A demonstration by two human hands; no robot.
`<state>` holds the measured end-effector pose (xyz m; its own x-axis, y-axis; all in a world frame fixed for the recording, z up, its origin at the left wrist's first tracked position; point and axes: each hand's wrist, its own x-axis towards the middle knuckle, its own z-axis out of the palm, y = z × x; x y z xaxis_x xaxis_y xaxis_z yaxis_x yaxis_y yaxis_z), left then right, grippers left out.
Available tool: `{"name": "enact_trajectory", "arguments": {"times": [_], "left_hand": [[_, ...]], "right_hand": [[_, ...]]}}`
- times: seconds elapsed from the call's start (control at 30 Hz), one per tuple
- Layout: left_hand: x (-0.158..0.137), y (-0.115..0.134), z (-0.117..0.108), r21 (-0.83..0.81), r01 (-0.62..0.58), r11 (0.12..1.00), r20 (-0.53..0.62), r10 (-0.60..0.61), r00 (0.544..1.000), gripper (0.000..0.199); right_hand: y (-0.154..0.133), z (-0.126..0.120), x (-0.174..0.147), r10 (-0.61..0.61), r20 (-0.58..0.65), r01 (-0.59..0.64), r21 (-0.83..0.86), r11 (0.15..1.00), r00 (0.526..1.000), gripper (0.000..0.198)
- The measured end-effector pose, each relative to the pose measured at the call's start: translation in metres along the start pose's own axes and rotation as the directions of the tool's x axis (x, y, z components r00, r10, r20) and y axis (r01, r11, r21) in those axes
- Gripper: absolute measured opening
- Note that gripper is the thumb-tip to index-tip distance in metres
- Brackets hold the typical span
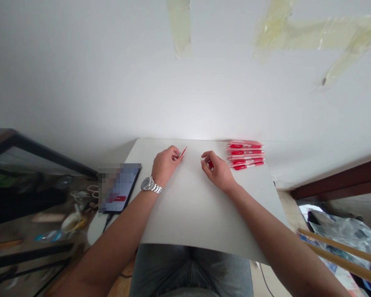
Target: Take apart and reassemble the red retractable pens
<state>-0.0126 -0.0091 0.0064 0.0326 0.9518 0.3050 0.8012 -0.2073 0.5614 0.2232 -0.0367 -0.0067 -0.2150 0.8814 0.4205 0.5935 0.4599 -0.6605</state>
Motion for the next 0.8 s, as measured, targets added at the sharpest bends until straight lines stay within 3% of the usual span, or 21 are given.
{"name": "enact_trajectory", "arguments": {"times": [0.4,0.8], "left_hand": [[0.0022,-0.0022,0.0003,0.026,0.025,0.999,0.042,-0.026,0.999,0.015],[0.0016,-0.0016,0.0035,-0.112,-0.067,0.991,-0.05,0.061,0.997,0.008]], "right_hand": [[0.0016,0.0006,-0.0002,0.01,0.004,-0.01,-0.003,1.0,1.0,0.017],[0.0,-0.0004,0.0003,0.019,0.012,-0.019,-0.002,1.0,1.0,0.019]]}}
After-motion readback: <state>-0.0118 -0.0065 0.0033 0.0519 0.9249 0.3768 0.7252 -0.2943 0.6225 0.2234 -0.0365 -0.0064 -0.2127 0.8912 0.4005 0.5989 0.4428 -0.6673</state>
